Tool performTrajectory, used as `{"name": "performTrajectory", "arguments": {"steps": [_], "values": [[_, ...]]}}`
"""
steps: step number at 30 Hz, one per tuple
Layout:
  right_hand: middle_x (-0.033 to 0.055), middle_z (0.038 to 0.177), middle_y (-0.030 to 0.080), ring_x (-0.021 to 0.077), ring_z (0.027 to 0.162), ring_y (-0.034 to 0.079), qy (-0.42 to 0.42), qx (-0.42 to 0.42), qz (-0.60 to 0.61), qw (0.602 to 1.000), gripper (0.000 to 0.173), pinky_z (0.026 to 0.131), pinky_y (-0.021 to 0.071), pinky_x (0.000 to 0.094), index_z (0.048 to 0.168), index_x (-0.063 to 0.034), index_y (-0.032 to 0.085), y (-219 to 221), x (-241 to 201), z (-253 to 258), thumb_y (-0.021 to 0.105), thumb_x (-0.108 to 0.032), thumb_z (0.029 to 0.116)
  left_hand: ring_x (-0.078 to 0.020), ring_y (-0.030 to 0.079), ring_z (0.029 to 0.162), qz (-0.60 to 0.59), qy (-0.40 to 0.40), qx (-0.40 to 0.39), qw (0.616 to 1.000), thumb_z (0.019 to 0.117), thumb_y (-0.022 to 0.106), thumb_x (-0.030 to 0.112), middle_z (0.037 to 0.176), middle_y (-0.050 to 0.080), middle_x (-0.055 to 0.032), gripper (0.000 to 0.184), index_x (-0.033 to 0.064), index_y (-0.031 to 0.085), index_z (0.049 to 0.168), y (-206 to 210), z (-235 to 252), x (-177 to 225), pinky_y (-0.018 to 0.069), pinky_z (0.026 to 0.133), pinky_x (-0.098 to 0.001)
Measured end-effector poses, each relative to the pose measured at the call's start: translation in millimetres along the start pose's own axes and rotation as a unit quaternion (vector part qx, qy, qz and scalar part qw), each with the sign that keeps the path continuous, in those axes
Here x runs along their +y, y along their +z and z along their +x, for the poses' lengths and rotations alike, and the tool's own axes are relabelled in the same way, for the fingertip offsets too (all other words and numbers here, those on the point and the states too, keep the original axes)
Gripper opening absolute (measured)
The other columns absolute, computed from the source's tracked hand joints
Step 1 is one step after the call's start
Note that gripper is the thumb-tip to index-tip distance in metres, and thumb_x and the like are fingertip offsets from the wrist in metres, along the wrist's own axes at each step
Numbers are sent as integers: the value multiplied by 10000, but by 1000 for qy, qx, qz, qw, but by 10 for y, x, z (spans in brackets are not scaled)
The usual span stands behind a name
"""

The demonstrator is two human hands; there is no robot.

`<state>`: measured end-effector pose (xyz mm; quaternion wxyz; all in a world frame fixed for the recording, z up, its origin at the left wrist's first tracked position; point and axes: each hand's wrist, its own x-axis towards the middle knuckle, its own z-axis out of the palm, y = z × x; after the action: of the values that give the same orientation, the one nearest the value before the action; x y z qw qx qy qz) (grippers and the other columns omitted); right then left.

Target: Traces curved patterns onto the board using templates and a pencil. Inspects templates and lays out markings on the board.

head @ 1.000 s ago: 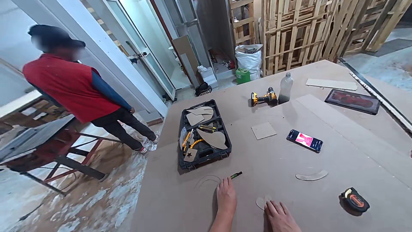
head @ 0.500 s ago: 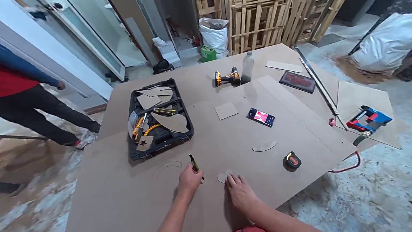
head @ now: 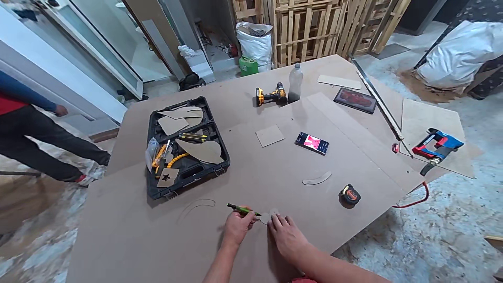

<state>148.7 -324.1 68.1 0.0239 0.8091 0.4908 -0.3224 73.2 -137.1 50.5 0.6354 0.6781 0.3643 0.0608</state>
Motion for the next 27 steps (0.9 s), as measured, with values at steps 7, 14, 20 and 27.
{"name": "performTrajectory", "arguments": {"steps": [7,14,20,27], "values": [[214,1672,244,407,1546,238,1,-11,-5,1000,578,1195,275,648,1587,-28,327,-32,-3,31,413,-12,1017,-191,729,663,22,-18,-15,999,962,648,136,832,760,-92,152,42,712,1064,236,108,-33,615,588,-336],[222,1665,256,412,1544,242,2,-9,2,1000,583,1198,275,646,1582,-19,329,-37,-10,32,433,-11,1009,-143,755,760,75,-23,-14,997,903,701,170,837,775,-25,137,106,755,1011,299,120,-70,645,753,-336],[236,1663,254,425,1540,246,1,-8,14,1000,548,1198,278,647,1567,4,349,-47,-22,25,400,-6,1022,-72,718,813,240,-9,-21,970,902,660,322,855,752,63,188,211,755,1020,318,106,0,596,806,-356],[231,1669,244,420,1549,226,5,-16,24,1000,563,1210,257,636,1580,12,319,-62,-19,33,407,-12,1025,-119,684,907,383,15,-39,923,944,579,347,934,734,16,260,204,746,1082,441,4,220,532,860,-391]]}}
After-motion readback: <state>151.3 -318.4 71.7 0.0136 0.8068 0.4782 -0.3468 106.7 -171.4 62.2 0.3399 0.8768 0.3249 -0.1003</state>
